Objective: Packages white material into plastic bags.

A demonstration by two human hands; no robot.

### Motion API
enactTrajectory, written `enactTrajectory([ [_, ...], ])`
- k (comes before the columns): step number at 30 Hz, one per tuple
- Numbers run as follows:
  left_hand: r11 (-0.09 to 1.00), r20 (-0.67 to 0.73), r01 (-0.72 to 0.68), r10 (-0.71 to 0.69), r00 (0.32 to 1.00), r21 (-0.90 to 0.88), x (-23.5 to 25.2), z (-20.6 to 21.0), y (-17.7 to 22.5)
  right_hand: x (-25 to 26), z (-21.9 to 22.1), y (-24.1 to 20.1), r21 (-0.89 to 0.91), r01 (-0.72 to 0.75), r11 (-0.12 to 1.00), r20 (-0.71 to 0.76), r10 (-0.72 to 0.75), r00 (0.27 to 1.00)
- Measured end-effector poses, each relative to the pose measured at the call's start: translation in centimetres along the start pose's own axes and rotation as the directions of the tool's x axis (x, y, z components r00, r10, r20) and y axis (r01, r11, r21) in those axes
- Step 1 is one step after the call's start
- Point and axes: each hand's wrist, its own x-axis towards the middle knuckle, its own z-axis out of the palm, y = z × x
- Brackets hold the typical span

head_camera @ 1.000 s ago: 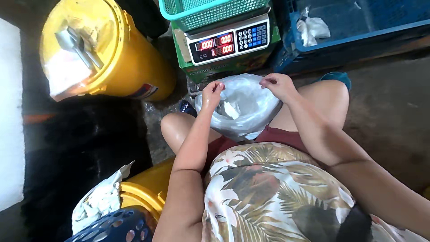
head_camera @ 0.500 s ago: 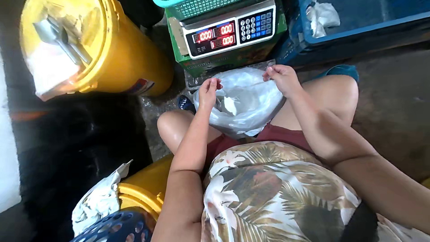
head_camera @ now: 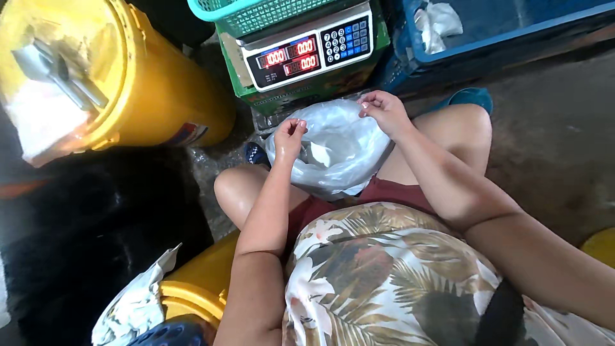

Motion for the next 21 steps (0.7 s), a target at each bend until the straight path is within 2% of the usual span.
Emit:
enactTrajectory([
  [8, 1.0, 0.01, 0.013, -0.013, 1.0, -0.006, 0.15, -0.02, -0.32, 0.04, -0.01, 0.44, 0.055, 0.082, 0.995, -0.021, -0.081, 0.996],
  [21, 0.999, -0.001, -0.01, 0.01, 1.0, -0.047, 0.17, 0.08, -0.75, 0.01, -0.02, 0.36, 0.071, 0.081, 0.994, -0.024, -0.079, 0.997],
])
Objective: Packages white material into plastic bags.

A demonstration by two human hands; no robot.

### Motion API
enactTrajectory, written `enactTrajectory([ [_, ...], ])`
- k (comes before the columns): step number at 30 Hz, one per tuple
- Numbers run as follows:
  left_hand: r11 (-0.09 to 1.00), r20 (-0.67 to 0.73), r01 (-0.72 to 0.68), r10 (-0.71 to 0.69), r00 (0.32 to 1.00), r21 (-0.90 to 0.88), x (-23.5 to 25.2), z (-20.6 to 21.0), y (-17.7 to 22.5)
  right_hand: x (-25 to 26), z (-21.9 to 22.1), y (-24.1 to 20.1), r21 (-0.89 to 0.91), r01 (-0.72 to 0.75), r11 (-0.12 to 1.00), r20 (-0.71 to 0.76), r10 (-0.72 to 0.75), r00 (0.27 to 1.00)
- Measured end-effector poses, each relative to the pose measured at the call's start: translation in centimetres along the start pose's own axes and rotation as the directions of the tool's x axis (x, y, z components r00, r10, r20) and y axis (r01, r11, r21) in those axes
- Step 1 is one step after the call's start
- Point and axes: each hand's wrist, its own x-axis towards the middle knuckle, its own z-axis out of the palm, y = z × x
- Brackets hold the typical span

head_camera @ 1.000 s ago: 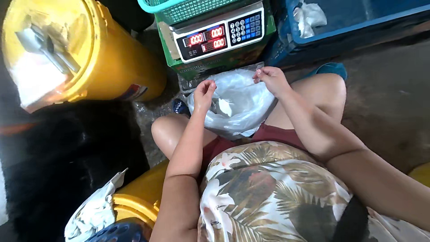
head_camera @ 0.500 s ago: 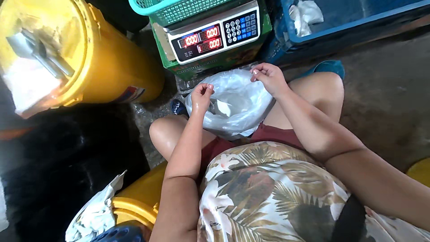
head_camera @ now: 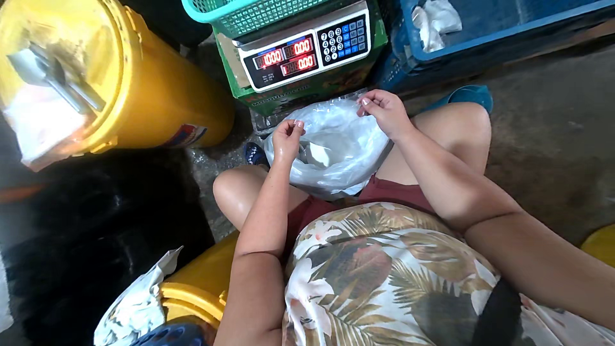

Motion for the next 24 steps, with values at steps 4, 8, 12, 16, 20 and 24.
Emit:
enactTrajectory([
  [4, 1.0, 0.0, 0.006, -0.006, 1.0, 0.005, 0.04, -0.03, -0.02, 0.0, 0.06, 0.26, 0.0, 0.01, 1.0, 0.005, -0.01, 1.0],
  [8, 1.0, 0.007, 0.018, -0.018, 1.0, 0.022, -0.05, 0.07, 0.07, -0.14, 0.12, 0.39, -0.061, 0.066, 0.996, 0.0, -0.066, 0.998],
  [12, 1.0, 0.012, 0.026, -0.026, 1.0, 0.011, -0.13, 0.14, 0.14, -0.16, 0.24, 0.27, -0.1, 0.048, 0.994, -0.031, -0.051, 0.998],
  [16, 0.999, 0.019, 0.014, -0.014, 1.0, 0.047, -0.14, 0.11, 0.37, -0.24, 0.13, -0.13, -0.112, 0.012, 0.994, -0.026, -0.015, 1.0],
  [20, 0.998, 0.017, 0.008, -0.008, 1.0, 0.054, -0.15, 0.08, 0.43, -0.31, 0.23, -0.4, -0.07, -0.022, 0.997, -0.035, 0.019, 0.999],
  [24, 0.999, 0.012, -0.001, 0.0, 1.0, 0.042, -0.19, 0.06, 0.31, -0.22, 0.18, -0.13, -0.05, -0.012, 0.999, -0.038, 0.01, 0.999],
])
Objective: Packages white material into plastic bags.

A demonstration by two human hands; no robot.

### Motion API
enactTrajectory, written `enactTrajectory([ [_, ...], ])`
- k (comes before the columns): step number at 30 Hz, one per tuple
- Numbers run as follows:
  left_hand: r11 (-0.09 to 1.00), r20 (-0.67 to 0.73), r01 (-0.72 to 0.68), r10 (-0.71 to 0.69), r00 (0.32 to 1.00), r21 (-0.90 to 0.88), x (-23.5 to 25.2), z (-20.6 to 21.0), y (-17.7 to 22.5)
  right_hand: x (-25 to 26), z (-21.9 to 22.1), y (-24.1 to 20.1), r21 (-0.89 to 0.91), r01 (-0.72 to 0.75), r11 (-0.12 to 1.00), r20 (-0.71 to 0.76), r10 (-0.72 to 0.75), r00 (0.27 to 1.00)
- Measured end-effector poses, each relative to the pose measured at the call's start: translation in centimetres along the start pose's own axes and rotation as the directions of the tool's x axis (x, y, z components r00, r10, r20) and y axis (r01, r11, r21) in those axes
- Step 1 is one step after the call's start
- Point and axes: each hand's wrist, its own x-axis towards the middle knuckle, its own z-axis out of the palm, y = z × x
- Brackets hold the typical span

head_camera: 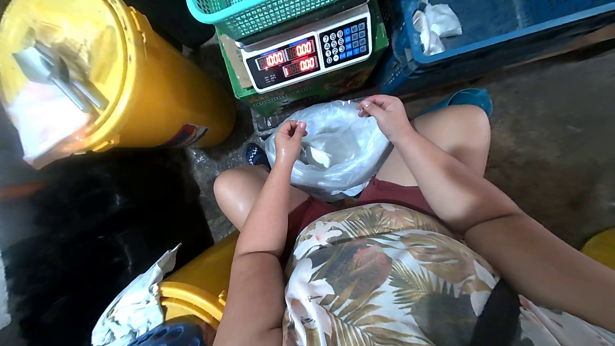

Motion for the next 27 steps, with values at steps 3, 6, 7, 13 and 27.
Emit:
enactTrajectory([
  [3, 1.0, -0.002, 0.002, -0.002, 1.0, -0.004, 0.0, 0.0, 0.0, 0.1, 0.0, 0.1, 0.02, 0.006, 1.0, 0.0, -0.006, 1.0],
  [6, 1.0, -0.004, 0.0, 0.0, 1.0, -0.009, 0.0, 0.0, 0.0, 0.1, 0.0, 0.1, 0.031, -0.001, 1.0, 0.001, 0.001, 1.0],
  [7, 1.0, -0.004, -0.001, 0.001, 1.0, -0.013, 0.0, 0.0, 0.0, 0.1, 0.0, 0.1, 0.034, -0.002, 0.999, 0.003, 0.002, 1.0],
  [13, 0.999, -0.028, -0.022, 0.021, 0.999, -0.037, 0.2, 0.0, -0.3, 0.4, -0.1, 0.6, 0.026, 0.012, 1.0, 0.047, -0.013, 0.999],
  [27, 0.975, -0.153, -0.075, 0.043, 0.987, -0.21, 0.0, -0.4, 0.0, 0.9, 1.5, 0.5, -0.127, -0.063, 0.99, 0.2, 0.088, 0.976],
])
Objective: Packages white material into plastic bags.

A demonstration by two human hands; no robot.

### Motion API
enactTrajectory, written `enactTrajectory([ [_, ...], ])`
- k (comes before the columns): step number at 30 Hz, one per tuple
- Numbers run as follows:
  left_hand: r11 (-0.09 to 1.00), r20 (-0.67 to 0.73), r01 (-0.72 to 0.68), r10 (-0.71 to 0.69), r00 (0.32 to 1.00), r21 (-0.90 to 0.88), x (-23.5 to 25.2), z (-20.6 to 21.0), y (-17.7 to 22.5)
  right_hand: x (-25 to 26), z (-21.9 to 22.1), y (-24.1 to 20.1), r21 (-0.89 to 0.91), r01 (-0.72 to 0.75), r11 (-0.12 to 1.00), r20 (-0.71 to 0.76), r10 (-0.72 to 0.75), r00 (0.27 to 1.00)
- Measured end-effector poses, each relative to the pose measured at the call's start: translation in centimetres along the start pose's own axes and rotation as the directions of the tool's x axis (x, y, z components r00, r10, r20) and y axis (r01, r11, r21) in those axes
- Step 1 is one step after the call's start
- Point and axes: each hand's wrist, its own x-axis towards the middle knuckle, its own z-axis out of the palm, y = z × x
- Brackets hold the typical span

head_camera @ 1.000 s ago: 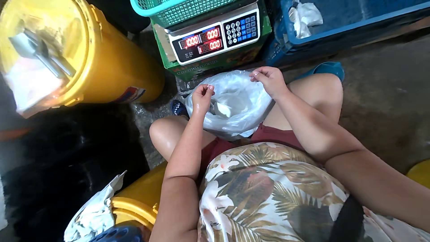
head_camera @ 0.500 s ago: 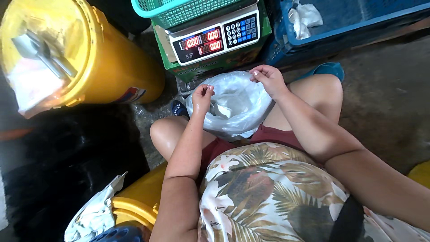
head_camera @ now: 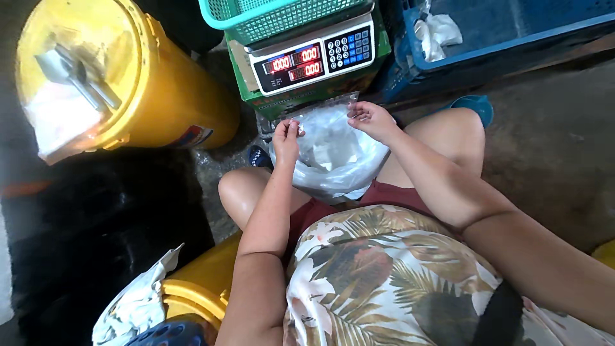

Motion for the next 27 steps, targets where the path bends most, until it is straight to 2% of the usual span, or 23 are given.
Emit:
enactTrajectory([
  [3, 0.976, -0.057, 0.113, -0.126, 0.99, -0.184, 0.0, 0.0, 0.3, 0.5, 0.8, 0.9, -0.021, 0.008, 1.0, 0.053, -0.007, 0.999],
  [6, 0.904, -0.076, 0.216, -0.261, 0.962, -0.368, -0.1, 0.0, 0.7, 0.7, 2.2, 1.3, -0.09, 0.011, 0.996, 0.14, 0.002, 0.99],
  [8, 0.885, -0.08, 0.231, -0.285, 0.955, -0.404, -0.2, 0.1, 1.1, 0.7, 3.3, 1.1, -0.155, -0.004, 0.988, 0.185, 0.033, 0.982],
  [11, 0.873, -0.057, 0.241, -0.292, 0.955, -0.423, -0.4, 0.3, 1.3, 0.8, 4.7, 1.7, -0.188, 0.006, 0.982, 0.114, 0.016, 0.993],
  [13, 0.845, -0.005, 0.278, -0.315, 0.949, -0.456, -0.6, 0.6, 1.1, 0.6, 5.4, 1.3, -0.132, -0.033, 0.991, 0.099, 0.046, 0.994],
  [16, 0.761, 0.136, 0.402, -0.39, 0.911, -0.509, -1.8, 1.5, 1.4, -0.3, 7.4, 0.7, 0.032, -0.13, 0.991, 0.268, 0.117, 0.956],
  [19, 0.685, 0.332, 0.522, -0.403, 0.853, -0.508, -3.3, 2.6, 1.6, -1.5, 10.4, 4.4, 0.216, -0.081, 0.973, 0.329, 0.005, 0.944],
  [21, 0.68, 0.415, 0.571, -0.404, 0.815, -0.46, -3.9, 2.9, 1.7, -1.7, 10.0, 1.8, 0.022, -0.235, 0.972, 0.429, 0.203, 0.88],
  [22, 0.682, 0.42, 0.578, -0.411, 0.809, -0.448, -3.9, 2.9, 1.4, -1.3, 9.7, 0.9, -0.02, -0.307, 0.951, 0.42, 0.287, 0.861],
  [23, 0.69, 0.388, 0.58, -0.438, 0.811, -0.434, -3.7, 2.9, 1.1, -0.9, 9.2, 0.4, 0.002, -0.36, 0.933, 0.382, 0.332, 0.862],
  [25, 0.737, 0.236, 0.568, -0.517, 0.823, -0.366, -3.1, 3.0, 1.1, -0.1, 7.7, 0.2, 0.186, -0.378, 0.907, 0.298, 0.315, 0.901],
  [27, 0.803, 0.067, 0.536, -0.539, 0.84, -0.262, -2.2, 2.7, 0.8, 0.7, 6.4, 0.6, 0.376, -0.32, 0.87, 0.177, 0.272, 0.946],
])
